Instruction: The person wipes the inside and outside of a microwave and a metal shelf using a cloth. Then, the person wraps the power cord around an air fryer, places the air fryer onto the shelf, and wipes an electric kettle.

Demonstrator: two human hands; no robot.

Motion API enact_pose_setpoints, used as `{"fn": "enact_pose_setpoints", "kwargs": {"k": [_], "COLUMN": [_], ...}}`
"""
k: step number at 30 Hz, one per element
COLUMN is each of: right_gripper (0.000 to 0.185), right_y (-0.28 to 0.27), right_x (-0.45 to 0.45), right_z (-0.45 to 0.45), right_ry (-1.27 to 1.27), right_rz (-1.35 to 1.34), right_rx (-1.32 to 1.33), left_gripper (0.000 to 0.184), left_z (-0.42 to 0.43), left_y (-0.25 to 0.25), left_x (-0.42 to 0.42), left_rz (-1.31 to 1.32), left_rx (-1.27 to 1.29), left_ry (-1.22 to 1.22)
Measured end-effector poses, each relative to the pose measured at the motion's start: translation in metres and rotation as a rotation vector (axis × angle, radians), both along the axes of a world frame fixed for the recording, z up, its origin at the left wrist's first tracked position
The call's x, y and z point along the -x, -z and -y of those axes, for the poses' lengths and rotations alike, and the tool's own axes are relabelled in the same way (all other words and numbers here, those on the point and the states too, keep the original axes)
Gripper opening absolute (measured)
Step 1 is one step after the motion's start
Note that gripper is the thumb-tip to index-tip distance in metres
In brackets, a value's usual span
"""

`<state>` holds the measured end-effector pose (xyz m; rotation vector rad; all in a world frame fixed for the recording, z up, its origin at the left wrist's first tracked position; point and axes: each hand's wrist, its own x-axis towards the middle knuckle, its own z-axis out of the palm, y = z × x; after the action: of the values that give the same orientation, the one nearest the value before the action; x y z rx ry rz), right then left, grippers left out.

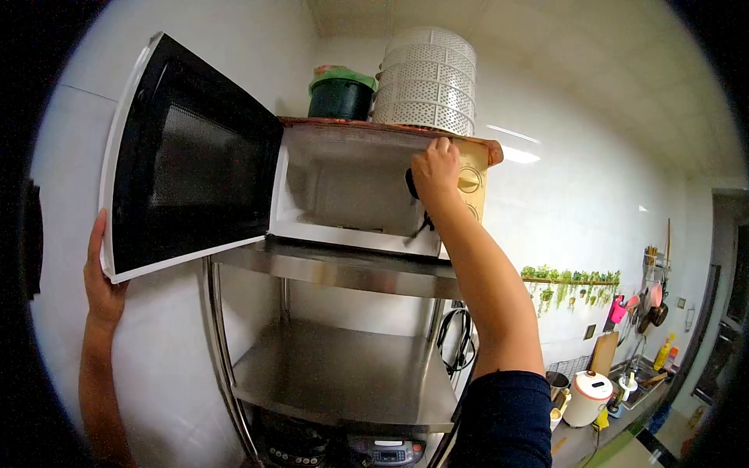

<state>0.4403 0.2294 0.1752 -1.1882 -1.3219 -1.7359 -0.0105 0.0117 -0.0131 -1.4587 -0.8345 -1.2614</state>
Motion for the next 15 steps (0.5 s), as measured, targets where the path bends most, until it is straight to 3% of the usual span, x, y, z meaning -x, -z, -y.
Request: {"fn": "enact_pose_setpoints", "kwargs": {"k": [7, 11, 15], "right_gripper": [0.015, 0.016, 0.014], "right_y": [0.081, 0.072, 0.046], "right_x": [-0.015, -0.016, -0.014], "right_z": [0.014, 0.018, 0.027], "right_ry": [0.085, 0.040, -0.081], "right_rz": [0.102, -0.013, 0.021], "right_rx": [0.380, 0.569, 0.151], "left_gripper": [0.071, 0.073, 0.077], "left_z": [0.008, 0.007, 0.006], "left_y": [-0.001, -0.003, -0.002], "left_x": [-0.002, -0.002, -0.006], "left_rz": [0.016, -0.038, -0.001], "left_rx": [0.047, 0.010, 0.003], "left_ry": [0.017, 0.008, 0.026]}}
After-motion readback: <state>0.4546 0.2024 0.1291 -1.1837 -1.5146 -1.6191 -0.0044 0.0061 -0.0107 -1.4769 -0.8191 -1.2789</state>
